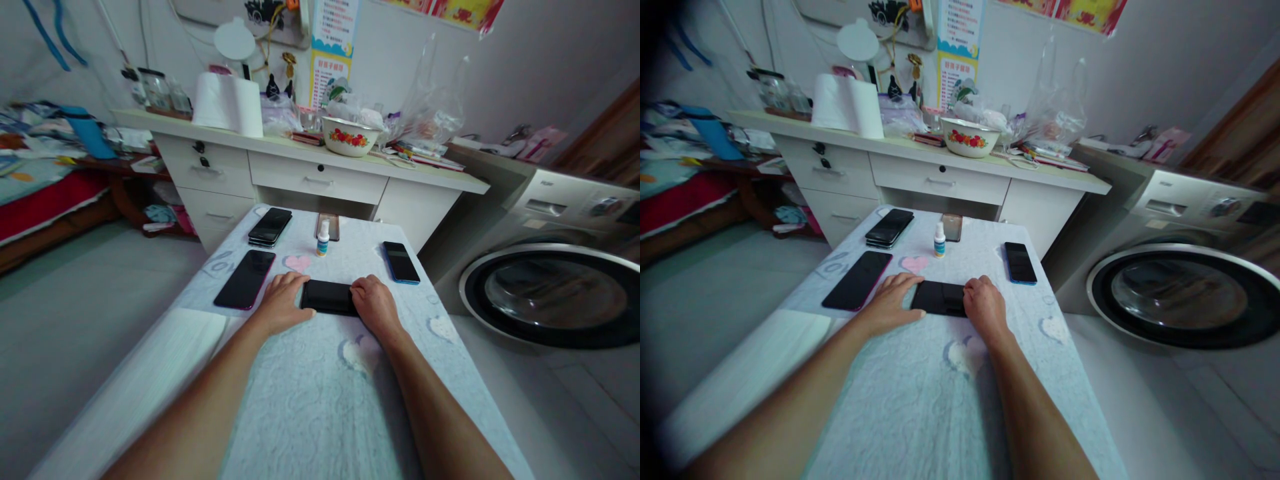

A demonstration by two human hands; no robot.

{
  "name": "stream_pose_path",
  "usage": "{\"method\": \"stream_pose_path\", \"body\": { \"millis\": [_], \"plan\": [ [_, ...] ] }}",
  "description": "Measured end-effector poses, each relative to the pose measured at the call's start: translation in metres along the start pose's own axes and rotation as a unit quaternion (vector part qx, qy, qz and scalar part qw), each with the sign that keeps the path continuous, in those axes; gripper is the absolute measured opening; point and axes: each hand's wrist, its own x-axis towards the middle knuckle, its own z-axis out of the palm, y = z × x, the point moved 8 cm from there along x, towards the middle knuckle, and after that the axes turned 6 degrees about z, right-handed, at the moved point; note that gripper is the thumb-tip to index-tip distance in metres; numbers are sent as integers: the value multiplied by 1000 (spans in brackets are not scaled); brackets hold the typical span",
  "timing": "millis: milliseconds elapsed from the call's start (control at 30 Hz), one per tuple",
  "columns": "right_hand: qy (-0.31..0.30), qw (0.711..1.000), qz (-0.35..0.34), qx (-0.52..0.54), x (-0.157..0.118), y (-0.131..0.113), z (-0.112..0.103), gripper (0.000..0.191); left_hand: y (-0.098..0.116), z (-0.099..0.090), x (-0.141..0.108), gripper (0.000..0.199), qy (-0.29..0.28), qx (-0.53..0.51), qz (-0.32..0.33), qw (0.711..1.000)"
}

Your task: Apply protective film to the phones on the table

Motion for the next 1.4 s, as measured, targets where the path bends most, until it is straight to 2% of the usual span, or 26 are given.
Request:
{"method": "stream_pose_path", "body": {
  "millis": [533,1067,1400],
  "plan": [
    [-19,1000,-17,12,0,-1,2,18,0,1,-1,67,-7,2,0,1000],
    [-1,1000,-17,17,1,3,-1,17,-2,3,0,67,-5,3,1,1000],
    [-36,998,-40,21,-4,-5,-5,17,-2,2,0,68,-10,5,-1,1000]
  ]
}}
